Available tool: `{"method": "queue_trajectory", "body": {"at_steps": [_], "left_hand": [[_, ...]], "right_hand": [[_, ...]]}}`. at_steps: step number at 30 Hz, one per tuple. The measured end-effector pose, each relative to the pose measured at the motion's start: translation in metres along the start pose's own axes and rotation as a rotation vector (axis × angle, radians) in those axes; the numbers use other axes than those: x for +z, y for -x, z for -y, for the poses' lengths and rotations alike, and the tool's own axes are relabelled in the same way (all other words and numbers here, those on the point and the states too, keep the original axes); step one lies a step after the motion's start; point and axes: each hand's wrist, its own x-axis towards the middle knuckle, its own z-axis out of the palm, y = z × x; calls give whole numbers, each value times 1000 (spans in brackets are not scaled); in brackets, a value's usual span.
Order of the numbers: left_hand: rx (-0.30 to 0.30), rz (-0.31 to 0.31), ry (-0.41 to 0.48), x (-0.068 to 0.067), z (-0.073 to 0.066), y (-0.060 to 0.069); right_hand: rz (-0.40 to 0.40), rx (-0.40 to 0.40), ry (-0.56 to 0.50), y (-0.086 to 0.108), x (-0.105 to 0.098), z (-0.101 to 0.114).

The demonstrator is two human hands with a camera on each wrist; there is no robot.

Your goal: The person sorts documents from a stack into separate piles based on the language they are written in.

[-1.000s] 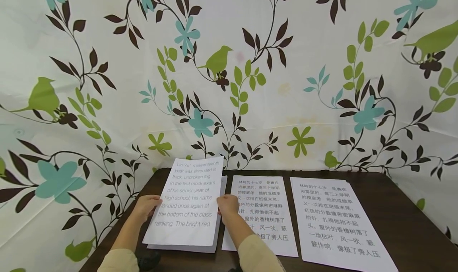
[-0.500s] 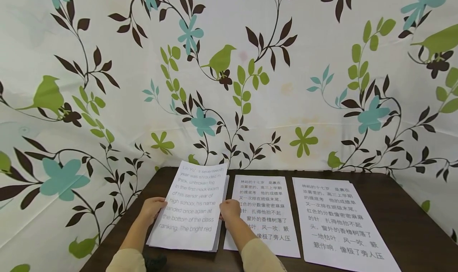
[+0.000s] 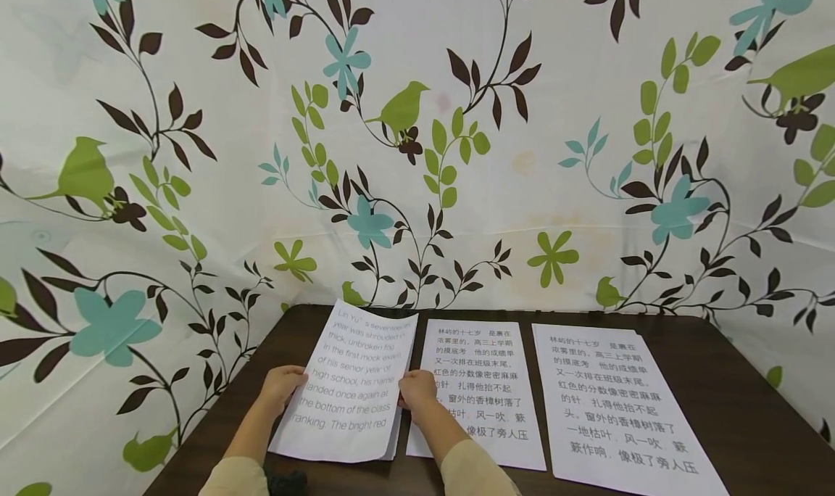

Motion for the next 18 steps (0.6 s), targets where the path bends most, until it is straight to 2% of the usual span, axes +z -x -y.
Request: {"method": "queue_trajectory", "body": {"at_steps": [9, 14, 18], "left_hand": [[8, -28, -60, 4, 4, -2], [36, -66, -105, 2, 6, -3], [40, -101, -99, 2, 8, -6]], "right_hand": [[52, -24, -7, 5, 0, -3], [75, -30, 51, 7, -2, -1], [78, -30, 96, 7, -4, 0]]}}
